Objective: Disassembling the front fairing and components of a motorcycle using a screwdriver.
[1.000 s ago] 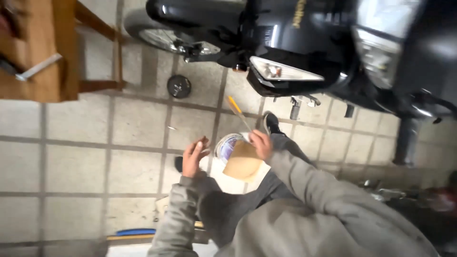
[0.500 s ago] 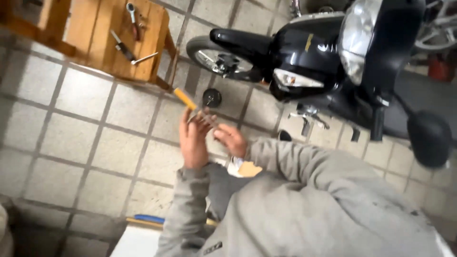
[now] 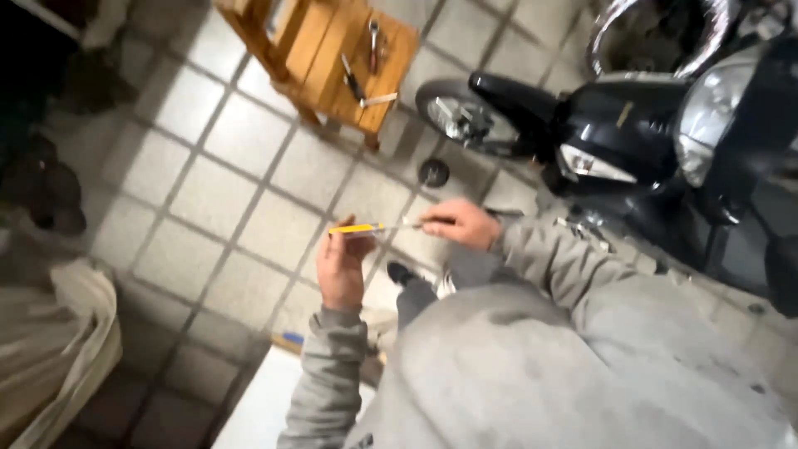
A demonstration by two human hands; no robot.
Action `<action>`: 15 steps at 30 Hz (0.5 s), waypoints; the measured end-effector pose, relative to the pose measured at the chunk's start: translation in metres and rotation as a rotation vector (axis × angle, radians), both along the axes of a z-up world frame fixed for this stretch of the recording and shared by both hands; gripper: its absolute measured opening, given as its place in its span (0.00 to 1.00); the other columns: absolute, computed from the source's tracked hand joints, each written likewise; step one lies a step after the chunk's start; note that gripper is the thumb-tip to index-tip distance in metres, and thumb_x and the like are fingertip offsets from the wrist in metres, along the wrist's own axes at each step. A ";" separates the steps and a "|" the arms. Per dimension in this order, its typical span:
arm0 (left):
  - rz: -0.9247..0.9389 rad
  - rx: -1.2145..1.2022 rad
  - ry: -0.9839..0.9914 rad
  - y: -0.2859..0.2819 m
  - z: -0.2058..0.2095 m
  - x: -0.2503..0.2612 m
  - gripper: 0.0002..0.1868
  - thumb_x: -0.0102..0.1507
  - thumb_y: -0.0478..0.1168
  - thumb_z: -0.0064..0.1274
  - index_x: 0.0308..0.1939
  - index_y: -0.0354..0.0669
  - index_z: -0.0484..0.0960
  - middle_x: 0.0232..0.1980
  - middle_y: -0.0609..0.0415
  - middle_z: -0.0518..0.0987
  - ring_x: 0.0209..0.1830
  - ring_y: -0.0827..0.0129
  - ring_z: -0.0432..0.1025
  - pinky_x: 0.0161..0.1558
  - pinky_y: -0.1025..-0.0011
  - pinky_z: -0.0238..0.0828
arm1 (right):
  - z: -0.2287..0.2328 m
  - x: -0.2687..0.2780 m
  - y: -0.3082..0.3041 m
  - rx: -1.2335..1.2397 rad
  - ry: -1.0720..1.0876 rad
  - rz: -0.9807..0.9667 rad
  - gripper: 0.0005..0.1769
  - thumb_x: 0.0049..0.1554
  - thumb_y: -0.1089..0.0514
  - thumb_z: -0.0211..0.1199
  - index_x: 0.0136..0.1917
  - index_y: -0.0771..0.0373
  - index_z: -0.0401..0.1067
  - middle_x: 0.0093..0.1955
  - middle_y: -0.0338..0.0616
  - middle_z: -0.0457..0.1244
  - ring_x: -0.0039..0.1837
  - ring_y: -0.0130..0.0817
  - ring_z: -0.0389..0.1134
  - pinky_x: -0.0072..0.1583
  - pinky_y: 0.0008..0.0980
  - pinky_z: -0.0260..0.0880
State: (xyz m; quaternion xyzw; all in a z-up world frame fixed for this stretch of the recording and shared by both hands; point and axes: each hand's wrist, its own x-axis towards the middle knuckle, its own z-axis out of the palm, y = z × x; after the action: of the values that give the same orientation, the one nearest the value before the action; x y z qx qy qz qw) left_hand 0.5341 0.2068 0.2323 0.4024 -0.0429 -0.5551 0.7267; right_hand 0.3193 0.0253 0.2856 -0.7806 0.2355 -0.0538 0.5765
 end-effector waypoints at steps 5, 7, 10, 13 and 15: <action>0.039 0.022 -0.055 -0.031 0.030 0.046 0.15 0.72 0.41 0.51 0.54 0.30 0.76 0.48 0.46 0.80 0.44 0.61 0.77 0.47 0.63 0.77 | 0.039 0.027 -0.038 0.362 0.023 -0.146 0.14 0.62 0.60 0.61 0.59 0.66 0.76 0.45 0.46 0.69 0.44 0.32 0.65 0.47 0.33 0.67; -0.079 0.051 -0.113 -0.056 0.050 0.069 0.14 0.69 0.38 0.55 0.54 0.30 0.77 0.45 0.46 0.81 0.39 0.63 0.77 0.45 0.66 0.76 | 0.053 0.034 -0.056 0.636 -0.057 -0.301 0.12 0.64 0.60 0.59 0.59 0.67 0.74 0.46 0.49 0.70 0.41 0.32 0.66 0.44 0.32 0.68; -0.290 0.006 -0.279 -0.088 0.065 0.112 0.16 0.67 0.37 0.57 0.55 0.30 0.78 0.44 0.47 0.82 0.39 0.67 0.76 0.44 0.68 0.76 | 0.057 0.048 -0.078 0.795 -0.307 -0.377 0.12 0.64 0.59 0.58 0.58 0.68 0.71 0.48 0.52 0.70 0.45 0.36 0.70 0.48 0.33 0.72; -0.602 0.010 -0.480 -0.156 0.115 0.172 0.18 0.64 0.37 0.58 0.57 0.33 0.78 0.46 0.54 0.82 0.39 0.74 0.74 0.41 0.72 0.74 | 0.035 0.088 -0.114 0.895 -0.552 -0.445 0.13 0.65 0.59 0.57 0.59 0.69 0.70 0.48 0.52 0.69 0.47 0.39 0.72 0.49 0.36 0.73; -0.722 0.039 -0.615 -0.190 0.130 0.215 0.19 0.64 0.38 0.58 0.58 0.35 0.79 0.44 0.56 0.81 0.38 0.76 0.72 0.39 0.73 0.72 | 0.012 0.137 -0.139 0.915 -0.601 -0.492 0.12 0.66 0.59 0.57 0.60 0.69 0.70 0.48 0.52 0.69 0.48 0.38 0.71 0.49 0.36 0.73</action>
State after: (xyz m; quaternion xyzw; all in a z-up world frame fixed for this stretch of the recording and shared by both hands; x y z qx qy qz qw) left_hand 0.7491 0.0171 0.3626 0.5209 -0.3830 -0.6279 0.4333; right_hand 0.4566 -0.1134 0.2975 -0.3264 0.2351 -0.2973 0.8659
